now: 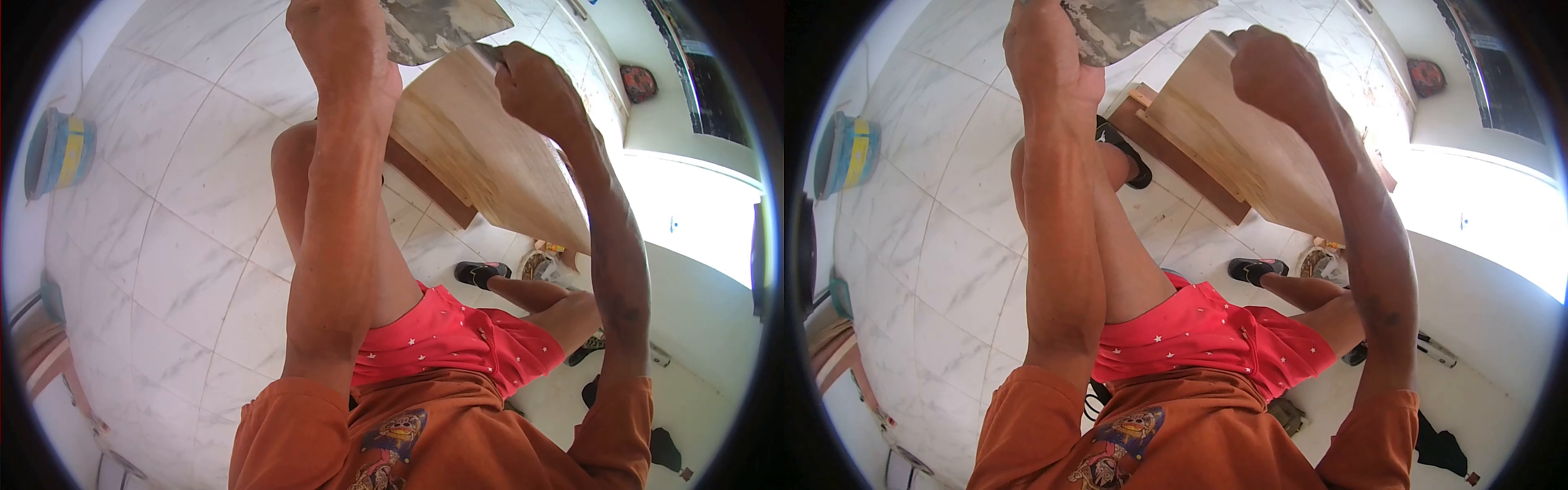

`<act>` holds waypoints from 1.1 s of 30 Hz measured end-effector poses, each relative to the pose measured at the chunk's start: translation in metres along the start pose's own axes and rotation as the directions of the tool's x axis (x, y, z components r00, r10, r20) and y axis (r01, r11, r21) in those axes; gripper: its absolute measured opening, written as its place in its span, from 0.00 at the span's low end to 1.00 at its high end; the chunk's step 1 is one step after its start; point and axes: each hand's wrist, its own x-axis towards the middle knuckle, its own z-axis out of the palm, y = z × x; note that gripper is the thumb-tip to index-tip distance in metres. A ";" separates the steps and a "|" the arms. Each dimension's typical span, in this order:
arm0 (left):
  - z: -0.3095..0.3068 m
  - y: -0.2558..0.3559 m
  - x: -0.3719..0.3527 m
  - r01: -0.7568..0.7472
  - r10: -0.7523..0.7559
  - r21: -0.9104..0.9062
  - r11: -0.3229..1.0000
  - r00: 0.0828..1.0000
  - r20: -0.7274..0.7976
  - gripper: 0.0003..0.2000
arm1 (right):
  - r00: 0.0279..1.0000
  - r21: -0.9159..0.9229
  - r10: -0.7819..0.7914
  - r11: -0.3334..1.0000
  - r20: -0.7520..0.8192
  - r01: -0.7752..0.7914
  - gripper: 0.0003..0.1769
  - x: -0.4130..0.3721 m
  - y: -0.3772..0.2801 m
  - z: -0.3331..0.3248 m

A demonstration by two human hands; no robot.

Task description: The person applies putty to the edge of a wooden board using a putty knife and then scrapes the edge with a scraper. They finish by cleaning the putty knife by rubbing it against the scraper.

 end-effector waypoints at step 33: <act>-0.004 -0.001 0.002 -0.043 0.047 -0.093 0.995 0.998 0.048 0.16 | 0.991 -0.185 0.085 0.981 0.102 -0.065 0.14 0.024 0.002 0.012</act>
